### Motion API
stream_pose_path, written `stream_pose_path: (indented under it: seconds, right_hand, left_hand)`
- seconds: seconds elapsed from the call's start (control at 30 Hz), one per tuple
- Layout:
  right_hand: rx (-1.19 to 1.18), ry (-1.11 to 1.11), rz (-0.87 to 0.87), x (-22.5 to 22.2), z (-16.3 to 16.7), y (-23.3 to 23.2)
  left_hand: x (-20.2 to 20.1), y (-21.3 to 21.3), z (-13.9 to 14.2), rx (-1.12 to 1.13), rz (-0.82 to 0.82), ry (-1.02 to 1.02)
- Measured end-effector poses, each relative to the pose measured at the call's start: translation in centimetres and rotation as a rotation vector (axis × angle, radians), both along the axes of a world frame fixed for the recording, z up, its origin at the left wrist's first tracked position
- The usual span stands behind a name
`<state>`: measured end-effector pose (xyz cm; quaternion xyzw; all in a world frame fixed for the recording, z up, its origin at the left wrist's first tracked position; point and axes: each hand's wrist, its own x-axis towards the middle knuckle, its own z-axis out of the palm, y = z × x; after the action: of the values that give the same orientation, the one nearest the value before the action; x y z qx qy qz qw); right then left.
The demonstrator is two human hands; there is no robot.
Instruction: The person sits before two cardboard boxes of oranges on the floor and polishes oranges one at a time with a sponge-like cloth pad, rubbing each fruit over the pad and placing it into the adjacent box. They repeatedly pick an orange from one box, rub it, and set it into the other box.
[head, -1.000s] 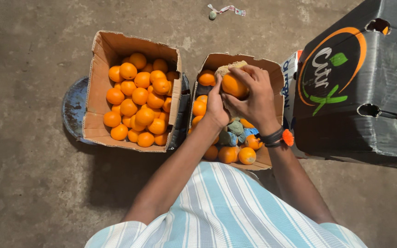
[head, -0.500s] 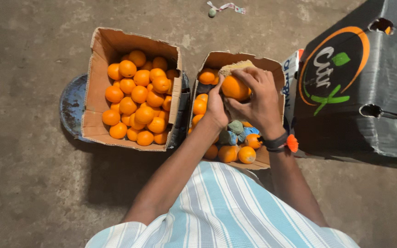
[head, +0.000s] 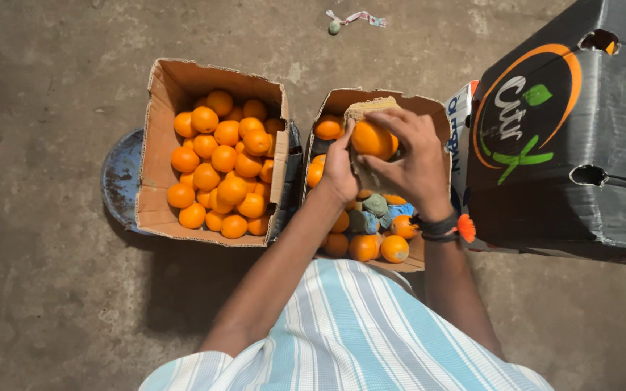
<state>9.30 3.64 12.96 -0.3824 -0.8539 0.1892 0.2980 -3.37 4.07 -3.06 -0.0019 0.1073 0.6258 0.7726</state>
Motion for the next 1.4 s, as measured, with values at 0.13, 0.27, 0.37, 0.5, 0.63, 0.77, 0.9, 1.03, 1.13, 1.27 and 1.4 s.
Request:
stream_pose_path:
  seconds: [0.13,0.27,0.37,0.5,0.63,0.77,0.9,1.03,1.13,1.27,1.4]
  right_hand:
    - [-0.362,0.175,0.151,1.2,0.7,0.9]
    - [0.038,0.113,0.001,0.6,0.2,0.8]
    - [0.161,0.062,-0.05,-0.1,-0.3,0.5]
    - [0.031,0.083,-0.054,0.4,-0.3,0.6]
    - [-0.592,0.143,0.013,1.6,0.2,1.2]
    - [-0.107,0.144,-0.015,1.1,-0.2,0.9]
    - [0.183,0.021,-0.009,-0.2,-0.8,0.7]
    - [-0.045,0.028,-0.07,-0.1,-0.7,0.9]
    - [-0.33,-0.007,-0.015,1.4,-0.2,1.2]
    - [-0.35,0.031,-0.126,1.8,-0.3,0.8]
    - [0.247,0.009,-0.026,0.6,-0.4,0.6]
  left_hand:
    - [-0.1,-0.2,-1.1,0.089,-0.108,-0.047]
    - [0.6,0.4,-0.9,-0.021,-0.021,-0.015]
    - [0.8,0.7,-0.7,0.019,-0.006,-0.046]
    - [0.5,0.5,-1.0,-0.092,0.028,-0.021]
    - [-0.5,0.4,-1.5,0.134,-0.068,-0.066]
    - [-0.5,0.6,-1.2,0.028,0.001,-0.037]
    - [0.3,0.7,-0.7,-0.047,0.046,-0.032]
    - [0.4,0.4,-0.5,-0.093,0.022,0.011]
    - [0.0,0.1,-0.4,-0.054,-0.067,-0.004]
    - [-0.3,-0.1,0.4,-0.037,-0.061,0.024]
    - [0.2,-0.1,1.3,0.006,0.027,-0.031]
